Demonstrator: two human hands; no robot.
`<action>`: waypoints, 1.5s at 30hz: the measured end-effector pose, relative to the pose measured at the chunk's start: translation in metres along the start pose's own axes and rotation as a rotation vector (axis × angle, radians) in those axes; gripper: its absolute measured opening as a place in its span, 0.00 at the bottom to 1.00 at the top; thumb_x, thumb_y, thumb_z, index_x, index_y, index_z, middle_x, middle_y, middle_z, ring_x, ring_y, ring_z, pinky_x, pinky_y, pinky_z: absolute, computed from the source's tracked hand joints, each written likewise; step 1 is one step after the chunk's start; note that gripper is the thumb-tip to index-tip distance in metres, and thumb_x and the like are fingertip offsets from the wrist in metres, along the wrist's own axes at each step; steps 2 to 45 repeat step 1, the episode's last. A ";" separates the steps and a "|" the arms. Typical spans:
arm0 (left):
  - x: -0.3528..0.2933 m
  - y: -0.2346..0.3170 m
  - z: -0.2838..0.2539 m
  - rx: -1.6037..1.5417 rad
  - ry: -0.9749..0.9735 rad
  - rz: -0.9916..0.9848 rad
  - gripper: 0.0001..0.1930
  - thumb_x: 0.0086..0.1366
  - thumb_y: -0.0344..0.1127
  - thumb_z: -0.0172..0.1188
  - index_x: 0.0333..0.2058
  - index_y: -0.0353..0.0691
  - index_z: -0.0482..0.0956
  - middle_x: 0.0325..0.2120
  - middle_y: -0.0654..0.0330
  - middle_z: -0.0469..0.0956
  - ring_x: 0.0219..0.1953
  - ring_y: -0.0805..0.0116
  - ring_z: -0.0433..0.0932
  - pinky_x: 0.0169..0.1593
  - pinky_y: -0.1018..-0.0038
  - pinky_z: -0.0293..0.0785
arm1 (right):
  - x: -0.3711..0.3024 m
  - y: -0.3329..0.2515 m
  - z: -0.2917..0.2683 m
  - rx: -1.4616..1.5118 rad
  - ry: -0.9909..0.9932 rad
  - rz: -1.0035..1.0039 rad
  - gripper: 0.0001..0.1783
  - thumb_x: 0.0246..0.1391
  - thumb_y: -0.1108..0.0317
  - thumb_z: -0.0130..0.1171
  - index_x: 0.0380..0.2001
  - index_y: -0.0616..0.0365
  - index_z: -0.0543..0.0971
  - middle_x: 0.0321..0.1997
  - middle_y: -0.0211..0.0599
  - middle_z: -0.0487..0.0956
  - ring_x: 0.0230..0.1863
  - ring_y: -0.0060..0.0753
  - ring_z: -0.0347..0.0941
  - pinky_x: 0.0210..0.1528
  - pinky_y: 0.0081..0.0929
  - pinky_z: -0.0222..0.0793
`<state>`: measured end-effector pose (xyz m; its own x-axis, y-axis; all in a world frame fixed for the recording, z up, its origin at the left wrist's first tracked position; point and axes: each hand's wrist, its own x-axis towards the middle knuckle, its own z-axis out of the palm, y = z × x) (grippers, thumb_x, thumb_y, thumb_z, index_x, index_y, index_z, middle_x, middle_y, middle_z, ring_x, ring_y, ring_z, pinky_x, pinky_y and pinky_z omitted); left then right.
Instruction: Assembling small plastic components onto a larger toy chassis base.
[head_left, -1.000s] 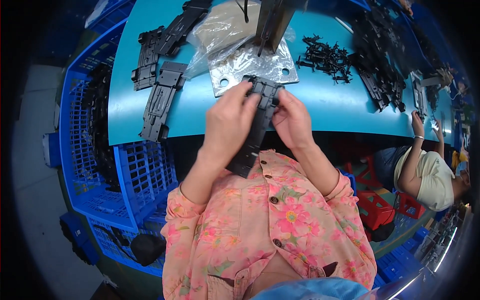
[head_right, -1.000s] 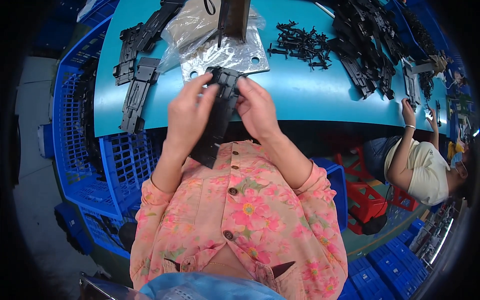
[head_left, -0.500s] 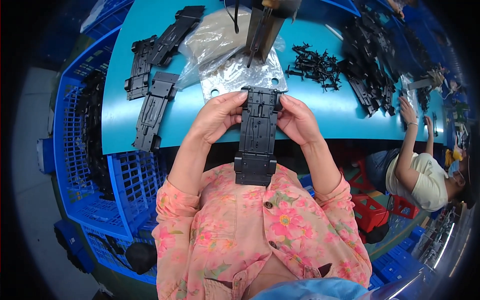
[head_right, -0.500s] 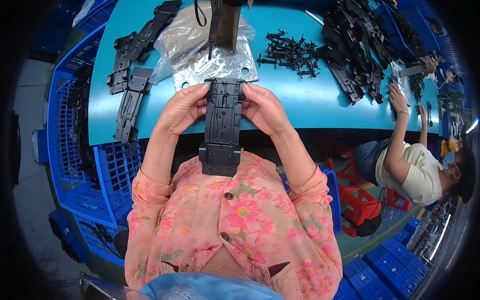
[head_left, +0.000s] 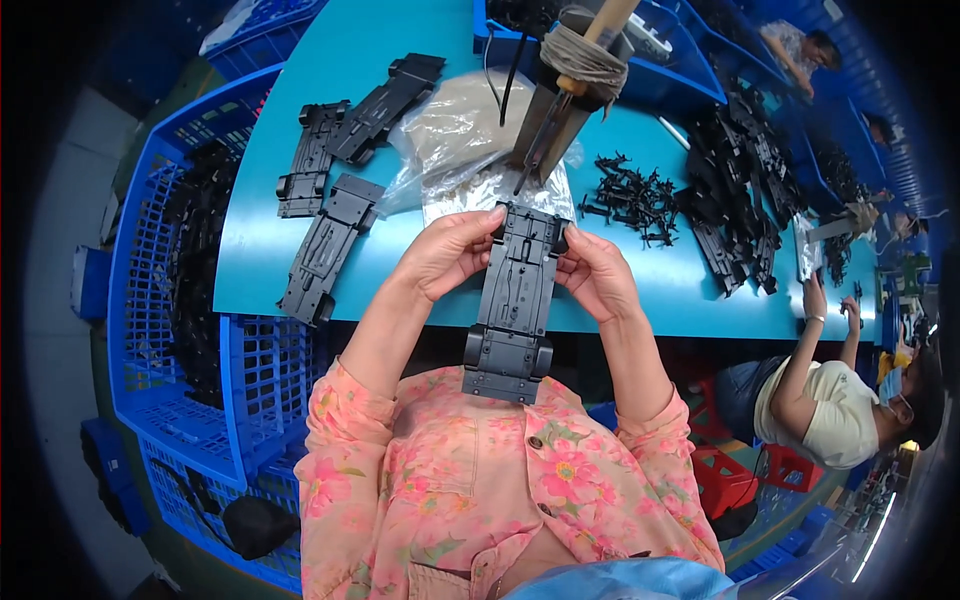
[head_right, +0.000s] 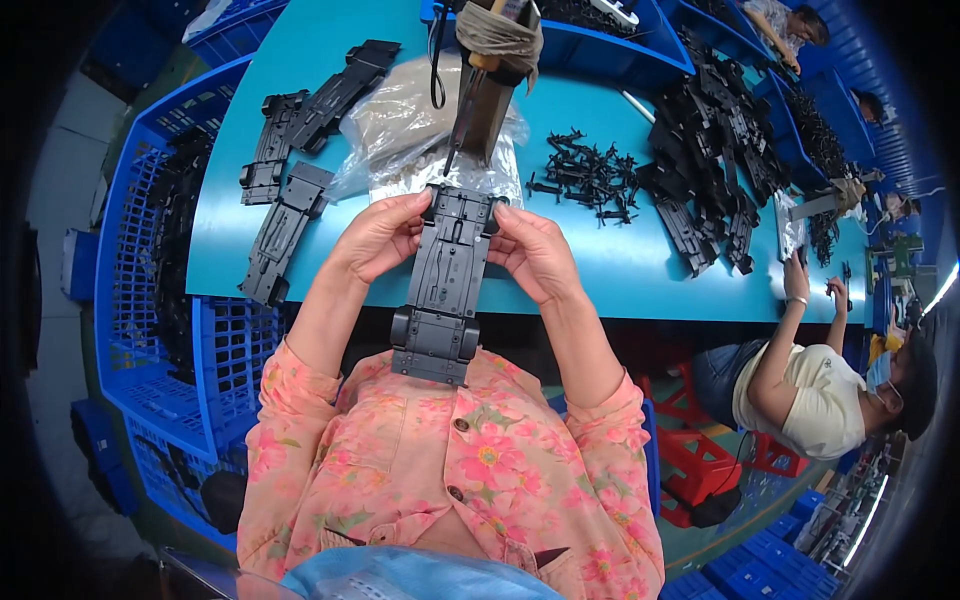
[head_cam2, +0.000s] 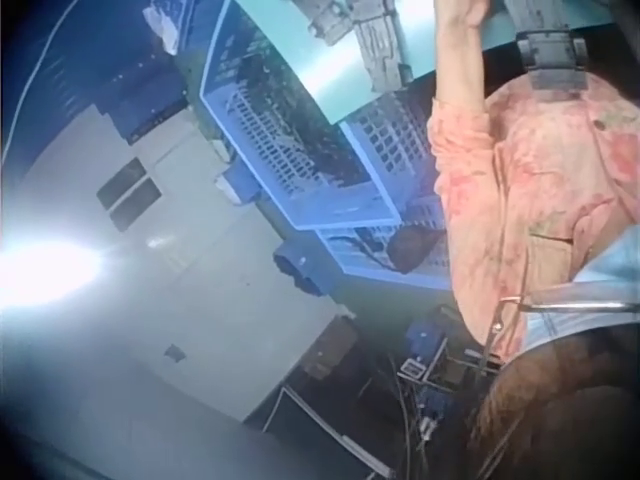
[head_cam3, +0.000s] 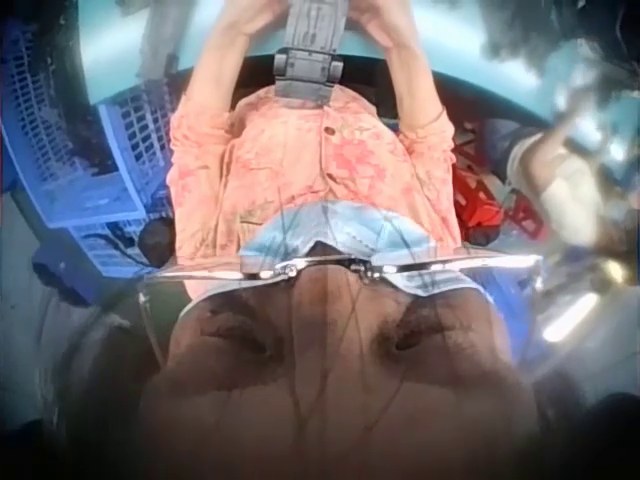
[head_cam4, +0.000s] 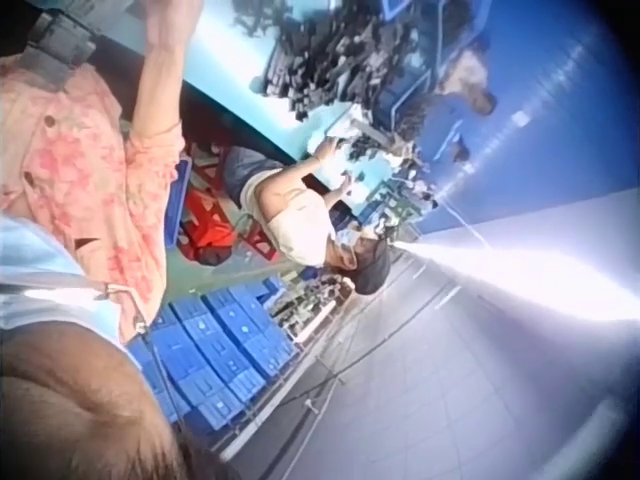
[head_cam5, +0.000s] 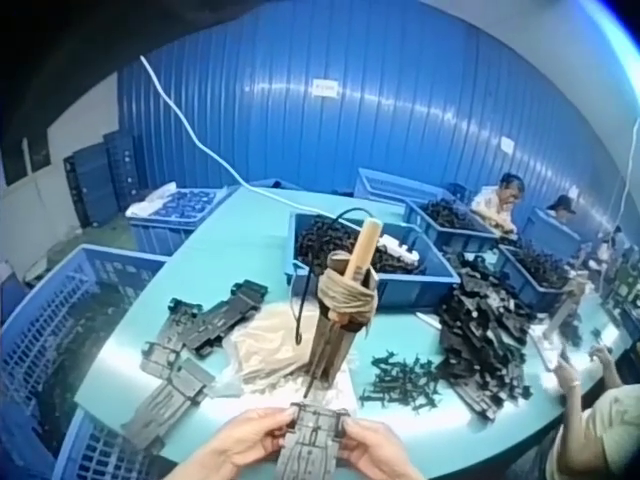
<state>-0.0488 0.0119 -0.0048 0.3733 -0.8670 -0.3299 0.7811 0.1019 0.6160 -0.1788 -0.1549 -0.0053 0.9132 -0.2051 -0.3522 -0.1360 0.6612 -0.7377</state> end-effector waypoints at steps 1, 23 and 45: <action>-0.001 0.002 0.002 -0.009 -0.013 0.021 0.11 0.57 0.38 0.57 0.35 0.37 0.75 0.27 0.67 0.75 0.26 0.82 0.71 0.31 0.86 0.69 | 0.002 0.000 0.001 0.008 -0.007 -0.011 0.15 0.52 0.62 0.51 0.37 0.64 0.72 0.36 0.39 0.76 0.34 0.31 0.73 0.40 0.30 0.71; -0.001 0.002 0.002 -0.009 -0.013 0.021 0.11 0.57 0.38 0.57 0.35 0.37 0.75 0.27 0.67 0.75 0.26 0.82 0.71 0.31 0.86 0.69 | 0.002 0.000 0.001 0.008 -0.007 -0.011 0.15 0.52 0.62 0.51 0.37 0.64 0.72 0.36 0.39 0.76 0.34 0.31 0.73 0.40 0.30 0.71; -0.001 0.002 0.002 -0.009 -0.013 0.021 0.11 0.57 0.38 0.57 0.35 0.37 0.75 0.27 0.67 0.75 0.26 0.82 0.71 0.31 0.86 0.69 | 0.002 0.000 0.001 0.008 -0.007 -0.011 0.15 0.52 0.62 0.51 0.37 0.64 0.72 0.36 0.39 0.76 0.34 0.31 0.73 0.40 0.30 0.71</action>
